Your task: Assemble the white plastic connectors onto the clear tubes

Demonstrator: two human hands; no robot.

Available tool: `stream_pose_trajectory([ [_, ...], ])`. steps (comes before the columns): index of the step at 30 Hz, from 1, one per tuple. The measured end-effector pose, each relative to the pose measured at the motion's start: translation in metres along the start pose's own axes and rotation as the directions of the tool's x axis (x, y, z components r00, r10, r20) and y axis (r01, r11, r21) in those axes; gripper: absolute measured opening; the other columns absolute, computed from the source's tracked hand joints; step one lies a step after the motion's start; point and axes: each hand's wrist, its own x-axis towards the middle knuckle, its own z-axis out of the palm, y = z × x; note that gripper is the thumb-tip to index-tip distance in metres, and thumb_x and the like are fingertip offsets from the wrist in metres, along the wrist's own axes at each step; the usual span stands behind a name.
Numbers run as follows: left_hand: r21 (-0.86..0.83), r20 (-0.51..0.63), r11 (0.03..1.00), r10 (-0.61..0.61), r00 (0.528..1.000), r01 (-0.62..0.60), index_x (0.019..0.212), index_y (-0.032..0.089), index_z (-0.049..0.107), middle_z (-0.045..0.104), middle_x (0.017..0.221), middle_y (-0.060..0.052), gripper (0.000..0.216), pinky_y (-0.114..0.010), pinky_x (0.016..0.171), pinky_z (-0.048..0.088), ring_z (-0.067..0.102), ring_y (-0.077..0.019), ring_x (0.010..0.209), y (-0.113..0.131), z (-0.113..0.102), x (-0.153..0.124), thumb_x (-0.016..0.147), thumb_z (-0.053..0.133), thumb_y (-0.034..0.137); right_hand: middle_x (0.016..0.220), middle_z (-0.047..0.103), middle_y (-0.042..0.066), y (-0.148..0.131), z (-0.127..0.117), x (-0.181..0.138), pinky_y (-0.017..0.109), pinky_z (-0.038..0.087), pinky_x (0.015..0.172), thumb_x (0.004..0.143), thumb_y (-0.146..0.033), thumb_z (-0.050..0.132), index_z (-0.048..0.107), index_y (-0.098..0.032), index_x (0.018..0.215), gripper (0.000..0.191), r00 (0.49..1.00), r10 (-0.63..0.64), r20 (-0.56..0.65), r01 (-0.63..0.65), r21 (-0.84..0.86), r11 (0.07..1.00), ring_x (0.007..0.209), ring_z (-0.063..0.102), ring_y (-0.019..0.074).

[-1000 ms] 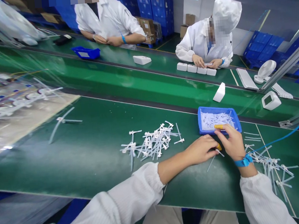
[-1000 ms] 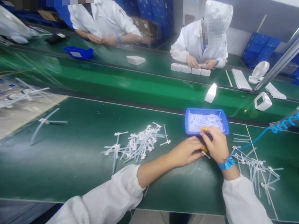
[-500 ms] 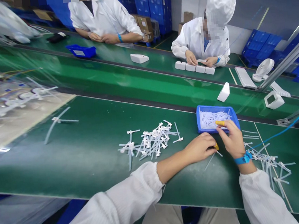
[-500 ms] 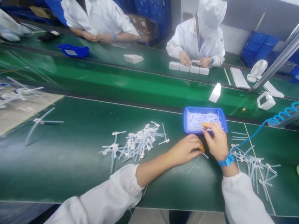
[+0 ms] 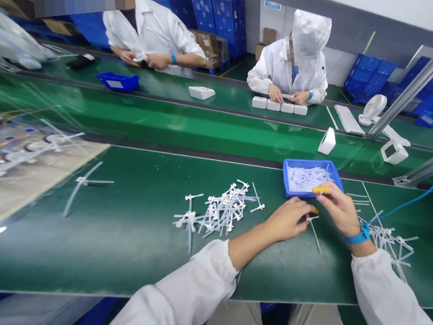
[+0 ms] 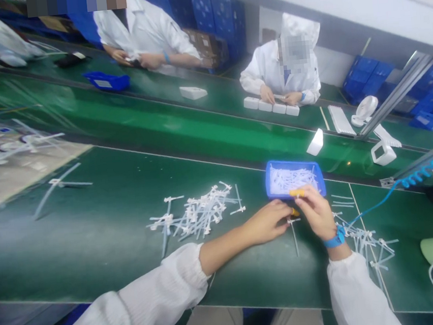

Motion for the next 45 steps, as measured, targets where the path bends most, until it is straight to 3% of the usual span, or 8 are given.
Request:
stream_pose_trajectory([
  [4,0.005,-0.001,0.999,-0.05,0.999,0.05,0.108,0.02,0.062,0.074,0.106,-0.007,0.017,-0.037,0.095,0.049,0.063,-0.0251,0.1,0.002,-0.001,0.001,0.092,0.066,0.015,0.103,0.075,0.008,0.01,-0.014,-0.017,0.035,0.059,0.086,0.104,-0.041,0.074,0.081,-0.025,0.103,0.018,0.974,0.056,0.222,-0.053,-0.021,0.998,0.095,0.072,0.0236],
  [7,0.008,0.015,0.998,-0.061,0.998,0.061,0.113,0.021,0.061,0.073,0.105,-0.006,0.022,-0.036,0.093,0.049,0.062,-0.0255,0.1,0.004,-0.002,0.001,0.092,0.066,0.015,0.1,0.079,0.007,0.021,-0.018,-0.024,0.034,0.059,0.086,0.101,-0.044,0.078,0.083,-0.025,0.1,0.02,0.952,0.124,0.281,-0.106,-0.077,0.991,0.092,0.074,0.0232],
  [11,0.025,0.021,0.995,-0.099,0.995,0.098,0.114,0.021,0.06,0.072,0.105,-0.007,0.022,-0.037,0.094,0.049,0.062,-0.0264,0.1,0.006,-0.002,0.0,0.093,0.065,0.017,0.102,0.082,0.007,0.026,-0.015,-0.022,0.035,0.059,0.09,0.102,-0.048,0.077,0.084,-0.024,0.101,0.025,0.935,0.171,0.31,-0.15,-0.091,0.984,0.094,0.076,0.0236],
  [16,0.012,0.02,0.991,-0.136,0.99,0.136,0.135,0.021,0.054,0.073,0.113,-0.009,0.043,-0.039,0.094,0.051,0.062,-0.029,0.106,0.009,-0.003,-0.002,0.093,0.065,0.019,0.103,0.081,0.008,0.023,-0.013,-0.019,0.034,0.059,0.091,0.105,-0.049,0.071,0.083,-0.023,0.1,0.028,0.92,0.148,0.363,-0.137,-0.057,0.989,0.095,0.075,0.0228],
  [24,-0.032,0.014,0.991,-0.128,0.992,0.128,0.108,0.022,0.06,0.072,0.107,-0.005,0.019,-0.036,0.092,0.049,0.063,-0.0253,0.1,0.005,-0.004,-0.002,0.091,0.066,0.015,0.094,0.078,0.005,0.021,-0.017,-0.018,0.032,0.055,0.077,0.108,-0.042,0.066,0.08,-0.024,0.1,0.024,0.909,0.132,0.395,-0.04,-0.232,0.972,0.083,0.07,0.0217],
  [34,-0.138,0.024,0.979,-0.146,0.989,0.147,0.116,0.023,0.058,0.072,0.11,-0.004,0.03,-0.033,0.088,0.049,0.066,-0.0248,0.104,0.003,-0.008,-0.003,0.09,0.069,0.011,0.093,0.079,0.0,0.02,-0.013,-0.024,0.027,0.049,0.063,0.104,-0.032,0.067,0.074,-0.025,0.119,0.019,0.914,0.177,0.364,-0.098,-0.225,0.969,0.063,0.06,0.0142],
  [40,-0.109,0.054,0.986,-0.124,0.991,0.129,0.112,0.021,0.059,0.073,0.106,-0.005,0.025,-0.033,0.089,0.049,0.066,-0.0252,0.103,0.0,-0.008,-0.003,0.092,0.071,0.014,0.098,0.079,0.003,0.019,-0.015,-0.024,0.027,0.052,0.067,0.105,-0.03,0.066,0.075,-0.025,0.126,0.023,0.905,0.127,0.407,-0.039,-0.22,0.975,0.071,0.066,0.0158],
  [45,-0.111,0.072,0.985,-0.123,0.99,0.131,0.116,0.021,0.059,0.073,0.108,-0.005,0.026,-0.032,0.088,0.049,0.066,-0.0251,0.102,-0.001,-0.01,-0.003,0.094,0.074,0.019,0.099,0.078,0.004,0.019,-0.015,-0.023,0.027,0.054,0.069,0.105,-0.032,0.066,0.078,-0.025,0.117,0.018,0.9,0.1,0.425,-0.009,-0.21,0.978,0.077,0.069,0.0174],
])
